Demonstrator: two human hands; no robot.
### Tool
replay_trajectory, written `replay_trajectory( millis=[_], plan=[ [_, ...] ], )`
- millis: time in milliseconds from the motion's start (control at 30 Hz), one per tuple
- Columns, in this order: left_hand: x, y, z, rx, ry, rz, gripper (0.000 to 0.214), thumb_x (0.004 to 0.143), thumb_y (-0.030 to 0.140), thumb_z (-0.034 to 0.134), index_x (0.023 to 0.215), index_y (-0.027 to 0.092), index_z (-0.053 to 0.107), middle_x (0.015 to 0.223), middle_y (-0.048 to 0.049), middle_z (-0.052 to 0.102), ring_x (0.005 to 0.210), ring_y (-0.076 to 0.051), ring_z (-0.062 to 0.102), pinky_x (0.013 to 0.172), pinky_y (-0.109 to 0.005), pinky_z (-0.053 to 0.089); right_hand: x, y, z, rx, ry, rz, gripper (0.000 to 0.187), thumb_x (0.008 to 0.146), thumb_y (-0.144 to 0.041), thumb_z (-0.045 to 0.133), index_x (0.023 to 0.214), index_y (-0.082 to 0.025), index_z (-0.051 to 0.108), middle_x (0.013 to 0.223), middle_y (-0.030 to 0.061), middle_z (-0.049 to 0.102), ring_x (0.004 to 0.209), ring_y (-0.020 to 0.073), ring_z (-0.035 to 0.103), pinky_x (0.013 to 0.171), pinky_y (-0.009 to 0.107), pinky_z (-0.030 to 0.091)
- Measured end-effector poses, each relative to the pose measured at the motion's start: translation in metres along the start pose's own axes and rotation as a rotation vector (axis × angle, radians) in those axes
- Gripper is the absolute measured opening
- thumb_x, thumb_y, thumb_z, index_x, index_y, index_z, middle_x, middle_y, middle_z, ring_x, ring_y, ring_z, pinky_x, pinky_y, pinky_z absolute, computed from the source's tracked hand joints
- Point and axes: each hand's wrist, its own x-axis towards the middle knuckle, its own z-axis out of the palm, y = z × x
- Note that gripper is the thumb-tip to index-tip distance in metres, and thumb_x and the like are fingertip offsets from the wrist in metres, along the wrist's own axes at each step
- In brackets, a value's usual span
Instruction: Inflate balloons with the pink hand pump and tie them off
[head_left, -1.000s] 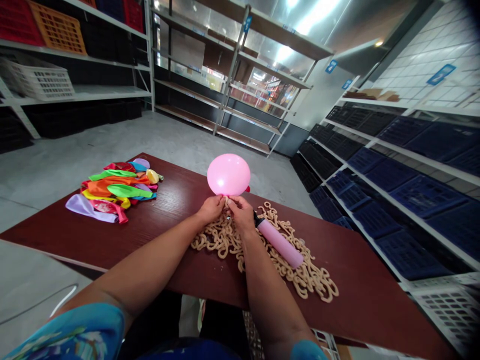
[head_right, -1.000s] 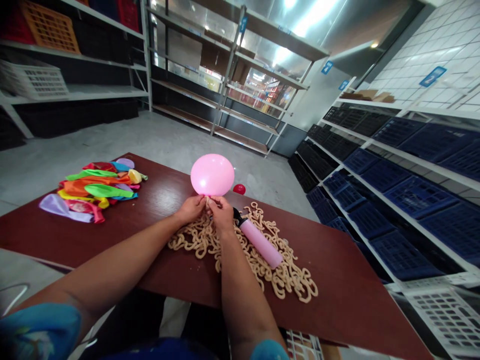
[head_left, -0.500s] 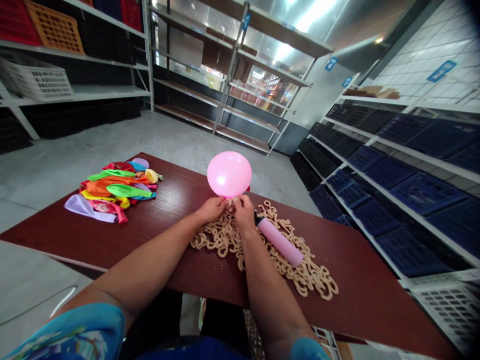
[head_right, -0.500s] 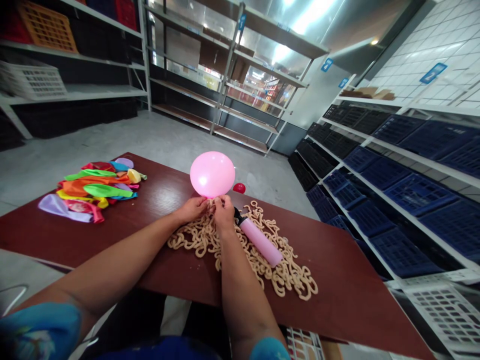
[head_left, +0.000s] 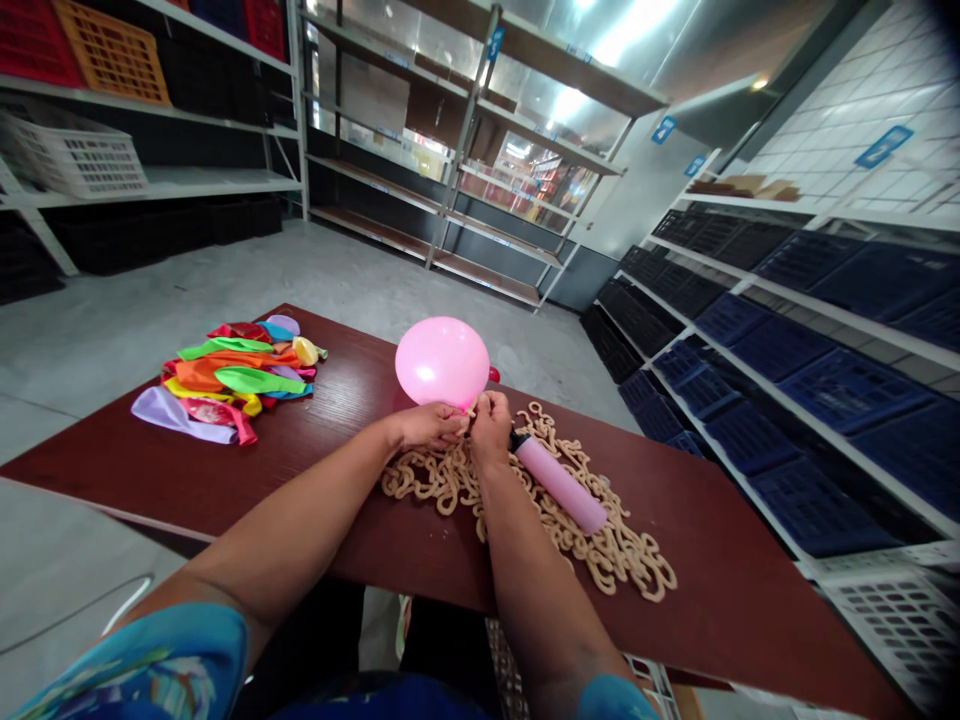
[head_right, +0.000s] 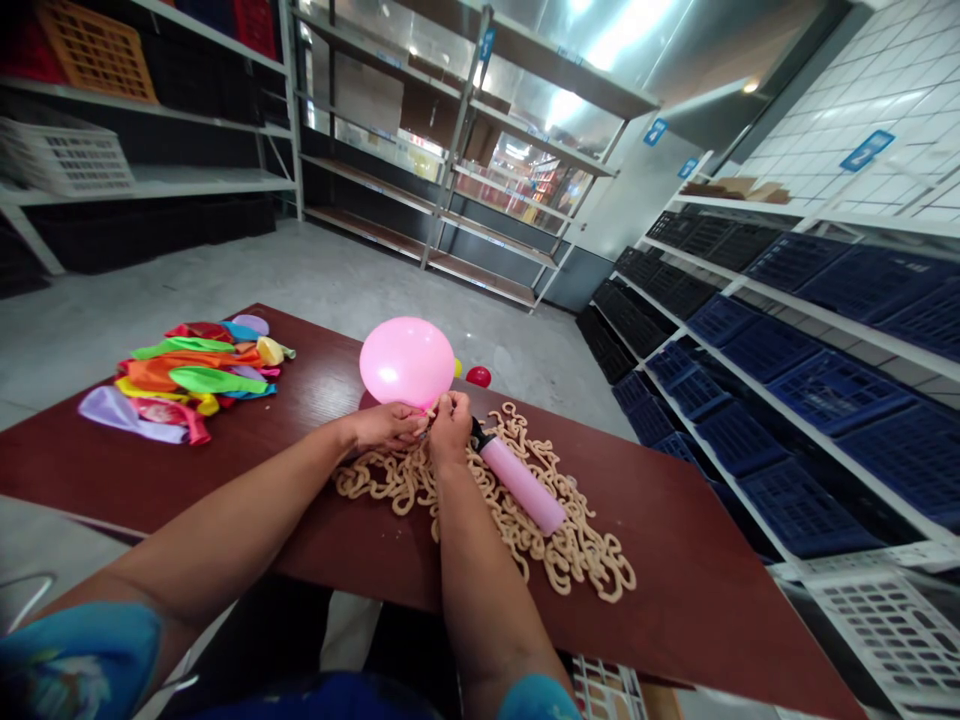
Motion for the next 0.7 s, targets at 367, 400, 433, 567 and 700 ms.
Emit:
replay_trajectory(
  millis=[367,400,433,567,700],
  plan=[
    [0.014,-0.017,-0.032,0.922,0.737,0.111,0.035,0.083,0.043,0.040,0.084,0.017,0.064,0.076,-0.0045,0.064,0.069,-0.016,0.056,0.063,-0.024,0.039,0.002,0.019,0.010,-0.110,-0.066,0.002,0.026,0.079,-0.041,0.041,0.089,-0.020,0.052,0.059,-0.0026,0.056,0.056,0.0145,0.052,0.058,0.026,0.041],
    [0.015,-0.019,-0.034,0.937,0.762,0.098,0.036,0.084,0.043,0.039,0.089,0.018,0.064,0.077,-0.0044,0.065,0.071,-0.016,0.057,0.064,-0.024,0.039,0.002,0.021,0.011,-0.120,-0.075,0.006,0.026,0.079,-0.041,0.041,0.089,-0.020,0.053,0.058,-0.0026,0.057,0.057,0.0148,0.052,0.058,0.026,0.042],
    [0.015,-0.020,-0.036,0.949,0.778,0.087,0.037,0.084,0.044,0.039,0.092,0.018,0.064,0.078,-0.0044,0.065,0.071,-0.016,0.057,0.064,-0.024,0.040,0.001,0.021,0.013,-0.132,-0.085,0.012,0.026,0.079,-0.041,0.041,0.088,-0.020,0.054,0.058,-0.0027,0.057,0.057,0.0151,0.053,0.058,0.026,0.042],
    [0.016,-0.019,-0.039,1.043,0.863,0.011,0.042,0.084,0.047,0.038,0.095,0.018,0.066,0.086,-0.0077,0.066,0.074,-0.017,0.059,0.067,-0.025,0.041,0.001,0.023,0.017,-0.189,-0.116,0.014,0.022,0.077,-0.039,0.042,0.080,-0.022,0.056,0.059,-0.0019,0.059,0.062,0.0162,0.055,0.061,0.027,0.042],
    [0.023,-0.009,-0.042,1.143,0.889,-0.089,0.038,0.083,0.043,0.041,0.098,0.019,0.067,0.097,-0.0105,0.066,0.086,-0.022,0.060,0.074,-0.027,0.042,0.002,0.026,0.018,-0.202,-0.183,-0.040,0.019,0.075,-0.035,0.044,0.075,-0.021,0.056,0.063,-0.0011,0.059,0.066,0.0160,0.055,0.063,0.026,0.041]
  ],
)
